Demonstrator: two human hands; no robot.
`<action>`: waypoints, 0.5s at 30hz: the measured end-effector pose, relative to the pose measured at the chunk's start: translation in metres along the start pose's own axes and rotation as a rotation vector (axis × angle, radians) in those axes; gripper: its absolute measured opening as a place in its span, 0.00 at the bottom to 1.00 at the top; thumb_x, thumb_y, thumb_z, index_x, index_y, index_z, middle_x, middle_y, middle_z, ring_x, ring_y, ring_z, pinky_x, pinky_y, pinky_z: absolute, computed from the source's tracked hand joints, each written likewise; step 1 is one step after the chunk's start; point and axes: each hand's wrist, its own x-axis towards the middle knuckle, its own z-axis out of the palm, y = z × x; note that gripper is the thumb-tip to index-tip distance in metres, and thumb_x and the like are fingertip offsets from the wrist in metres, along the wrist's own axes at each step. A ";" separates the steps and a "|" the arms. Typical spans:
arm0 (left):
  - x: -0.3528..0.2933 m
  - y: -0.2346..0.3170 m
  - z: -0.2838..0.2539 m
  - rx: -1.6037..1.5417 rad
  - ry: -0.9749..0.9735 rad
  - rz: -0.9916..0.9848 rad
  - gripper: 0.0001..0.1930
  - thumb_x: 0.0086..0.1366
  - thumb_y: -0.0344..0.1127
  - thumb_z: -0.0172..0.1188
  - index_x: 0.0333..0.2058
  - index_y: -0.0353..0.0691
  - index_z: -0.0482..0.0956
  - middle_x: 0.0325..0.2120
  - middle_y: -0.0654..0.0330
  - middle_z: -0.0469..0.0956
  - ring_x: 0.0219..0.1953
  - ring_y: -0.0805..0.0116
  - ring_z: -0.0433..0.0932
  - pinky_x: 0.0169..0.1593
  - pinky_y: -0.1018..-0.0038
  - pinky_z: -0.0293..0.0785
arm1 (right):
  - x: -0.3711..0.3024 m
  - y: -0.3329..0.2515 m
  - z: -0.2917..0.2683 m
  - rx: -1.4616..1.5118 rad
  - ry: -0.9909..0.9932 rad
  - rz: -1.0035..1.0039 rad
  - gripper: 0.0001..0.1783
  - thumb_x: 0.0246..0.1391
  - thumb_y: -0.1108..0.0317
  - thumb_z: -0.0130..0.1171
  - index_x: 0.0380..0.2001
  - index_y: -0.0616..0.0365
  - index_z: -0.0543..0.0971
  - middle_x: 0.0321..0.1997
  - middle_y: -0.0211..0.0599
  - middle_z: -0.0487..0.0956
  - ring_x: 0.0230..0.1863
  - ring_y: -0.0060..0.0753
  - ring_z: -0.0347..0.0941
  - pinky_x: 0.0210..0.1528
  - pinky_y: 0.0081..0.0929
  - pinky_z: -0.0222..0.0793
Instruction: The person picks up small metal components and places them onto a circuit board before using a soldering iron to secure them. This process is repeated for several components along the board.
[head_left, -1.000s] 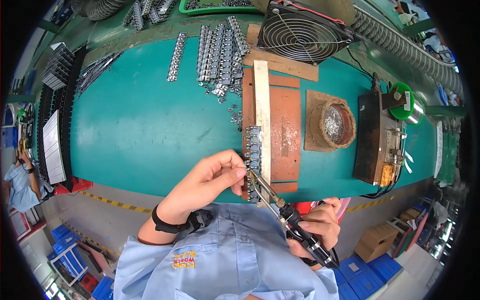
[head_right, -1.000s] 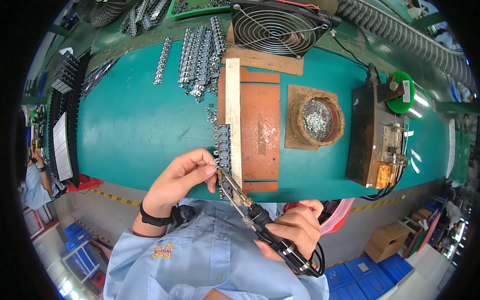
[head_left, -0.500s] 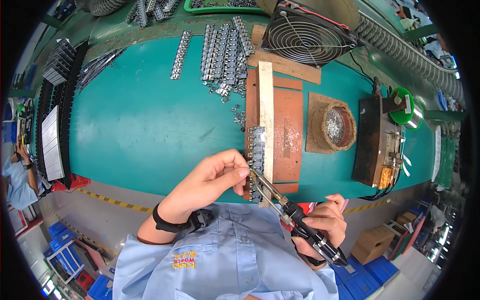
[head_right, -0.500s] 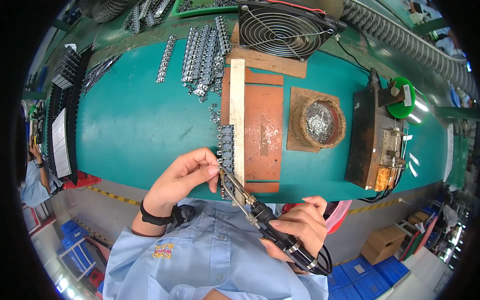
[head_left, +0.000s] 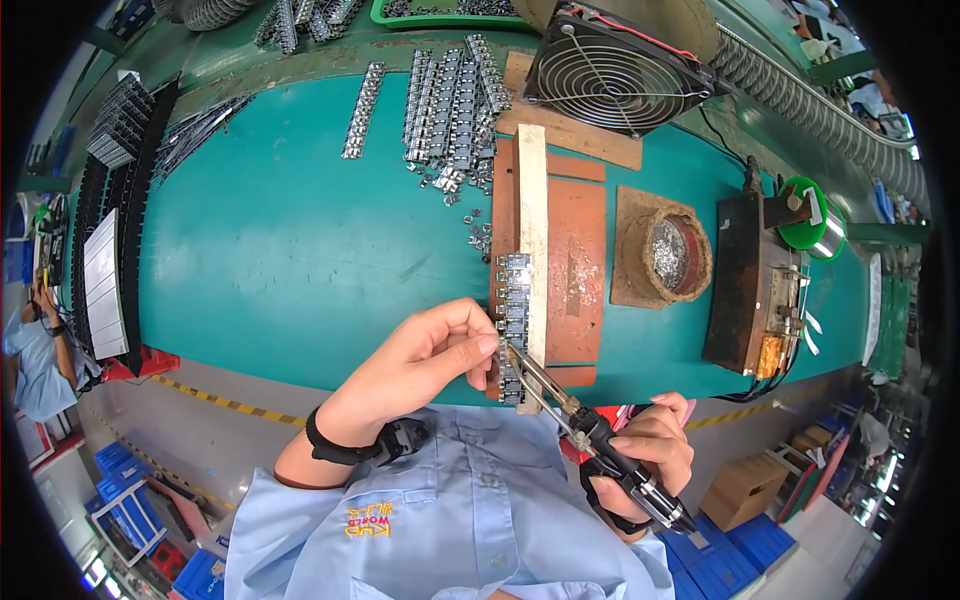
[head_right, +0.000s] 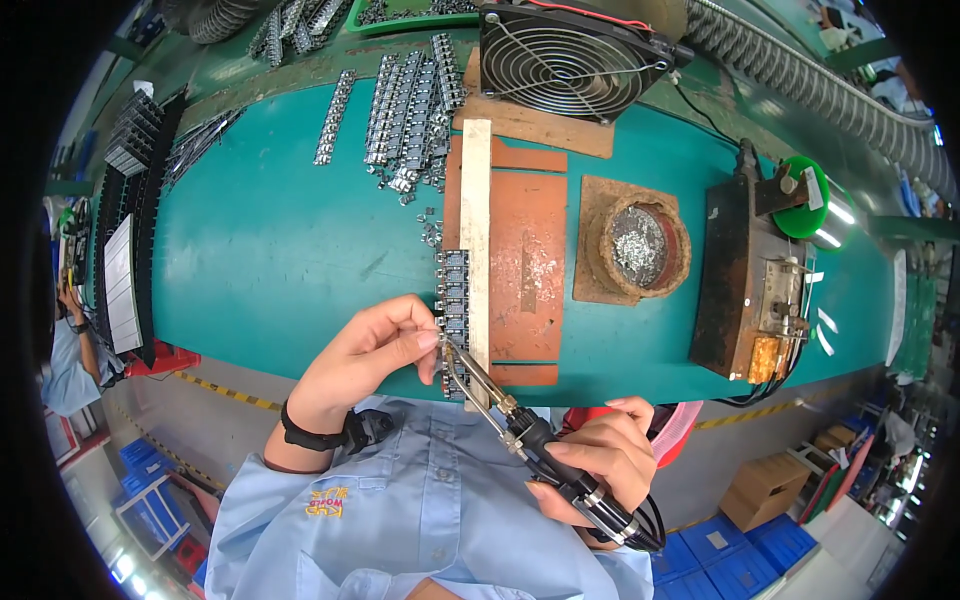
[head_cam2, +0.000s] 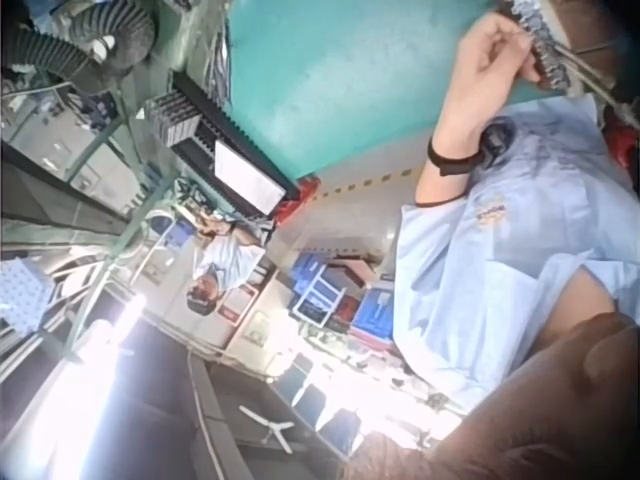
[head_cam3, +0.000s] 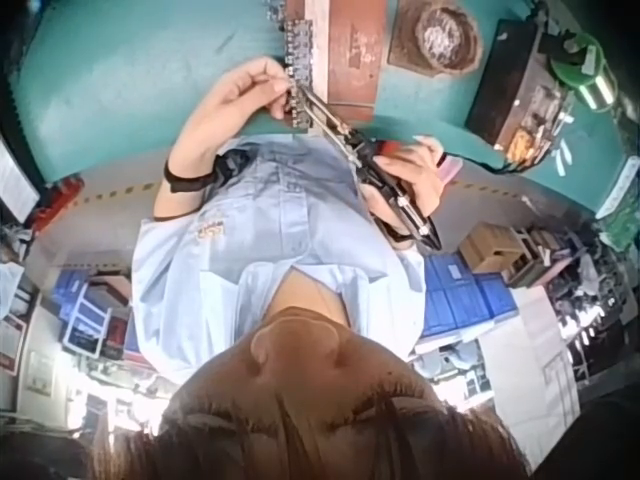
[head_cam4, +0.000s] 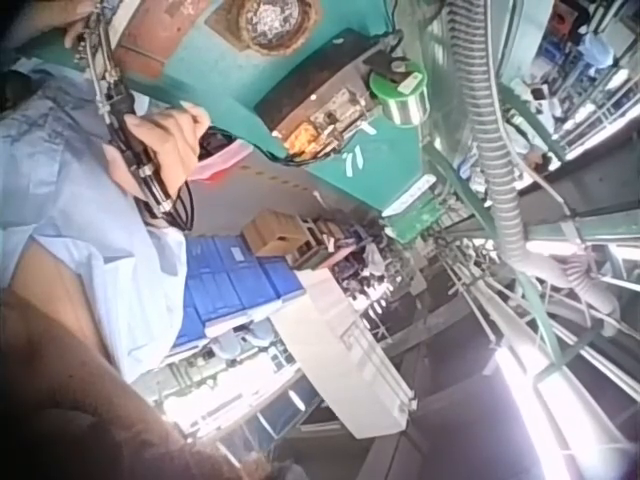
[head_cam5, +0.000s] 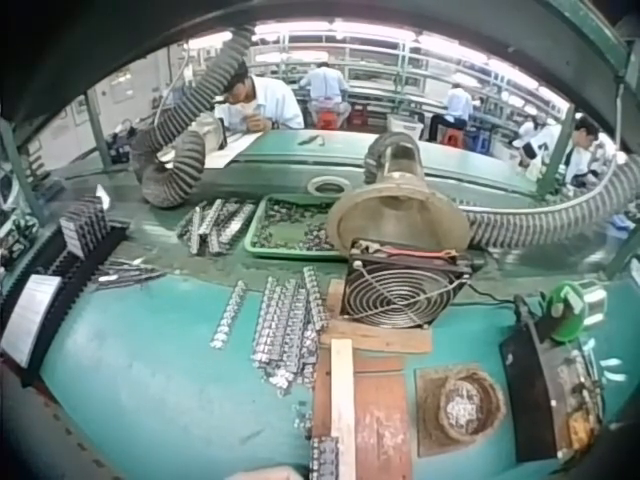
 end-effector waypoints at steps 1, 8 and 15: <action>0.000 0.000 0.000 0.000 0.001 0.000 0.06 0.64 0.32 0.47 0.30 0.36 0.67 0.24 0.65 0.69 0.27 0.79 0.69 0.34 0.81 0.69 | 0.001 0.000 0.000 -0.004 -0.012 -0.003 0.17 0.27 0.62 0.68 0.25 0.54 0.75 0.16 0.29 0.74 0.21 0.27 0.68 0.44 0.32 0.53; -0.001 0.001 0.001 -0.002 0.004 -0.002 0.06 0.64 0.32 0.47 0.30 0.36 0.66 0.24 0.66 0.68 0.27 0.79 0.69 0.34 0.80 0.70 | -0.002 0.006 0.002 0.001 -0.030 -0.062 0.19 0.29 0.59 0.64 0.24 0.59 0.73 0.14 0.33 0.73 0.18 0.28 0.64 0.47 0.36 0.51; -0.001 0.000 0.003 -0.017 0.031 0.004 0.06 0.63 0.32 0.47 0.30 0.37 0.67 0.22 0.64 0.71 0.26 0.77 0.71 0.33 0.82 0.66 | -0.002 0.003 0.001 -0.006 -0.025 -0.007 0.18 0.27 0.60 0.68 0.25 0.52 0.75 0.15 0.29 0.74 0.21 0.26 0.67 0.44 0.32 0.53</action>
